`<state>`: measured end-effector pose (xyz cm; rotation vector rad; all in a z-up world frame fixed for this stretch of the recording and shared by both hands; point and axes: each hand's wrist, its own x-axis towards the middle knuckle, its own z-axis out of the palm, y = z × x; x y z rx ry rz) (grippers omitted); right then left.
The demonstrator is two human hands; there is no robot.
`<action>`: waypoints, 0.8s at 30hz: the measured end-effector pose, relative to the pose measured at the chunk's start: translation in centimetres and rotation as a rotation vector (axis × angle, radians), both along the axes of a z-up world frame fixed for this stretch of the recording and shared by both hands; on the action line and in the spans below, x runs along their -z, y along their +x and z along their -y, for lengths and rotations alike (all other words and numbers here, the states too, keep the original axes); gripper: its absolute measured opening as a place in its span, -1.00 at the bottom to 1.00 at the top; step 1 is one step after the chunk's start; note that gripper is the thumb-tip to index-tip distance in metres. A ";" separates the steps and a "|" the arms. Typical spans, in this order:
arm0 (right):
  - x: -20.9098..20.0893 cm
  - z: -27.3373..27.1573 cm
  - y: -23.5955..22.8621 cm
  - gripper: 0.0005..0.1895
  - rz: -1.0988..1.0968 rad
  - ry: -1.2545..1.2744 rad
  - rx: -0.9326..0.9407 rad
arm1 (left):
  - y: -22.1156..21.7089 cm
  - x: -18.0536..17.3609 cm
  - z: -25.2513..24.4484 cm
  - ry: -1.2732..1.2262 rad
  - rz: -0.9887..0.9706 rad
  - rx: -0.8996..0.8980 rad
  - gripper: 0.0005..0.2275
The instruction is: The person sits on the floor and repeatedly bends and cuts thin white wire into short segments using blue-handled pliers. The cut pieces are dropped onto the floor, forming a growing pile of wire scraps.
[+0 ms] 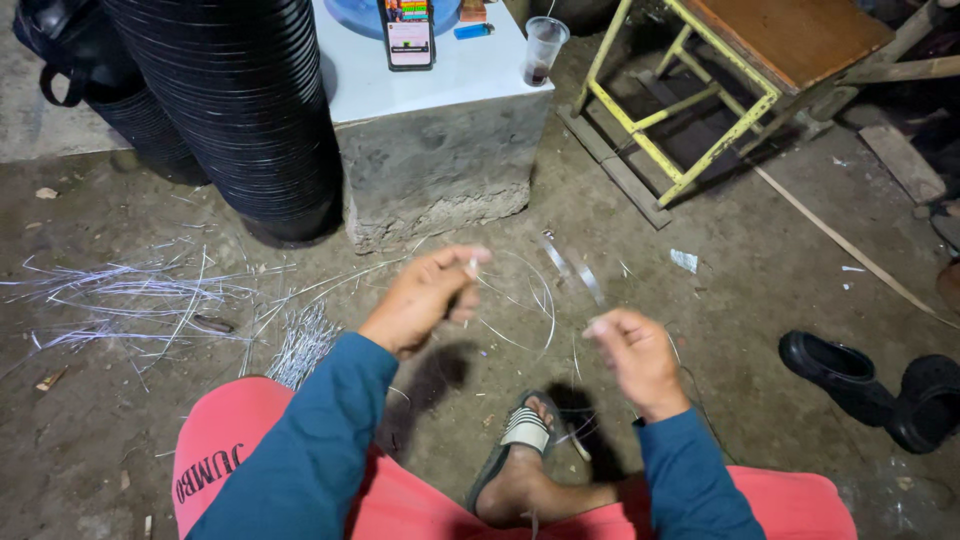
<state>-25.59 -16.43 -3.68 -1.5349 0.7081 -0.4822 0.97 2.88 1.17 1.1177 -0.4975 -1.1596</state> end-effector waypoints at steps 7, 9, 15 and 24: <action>-0.2 -5.3 1.0 -0.84 -0.118 -0.243 -0.295 | -1.3 3.8 3.1 -0.055 -0.329 -0.242 -0.79; -0.1 -5.4 0.6 -0.84 -0.089 -0.141 -0.347 | 0.1 4.7 3.6 -0.142 -0.355 -0.353 -0.78; 1.6 -0.8 -3.1 -0.84 -0.052 -0.169 -0.248 | 1.8 6.3 3.9 -0.158 -0.342 -0.555 -0.87; 4.1 4.3 -7.9 -0.81 -0.024 0.067 -0.006 | 3.2 5.9 3.7 -0.277 -0.357 -0.633 -0.90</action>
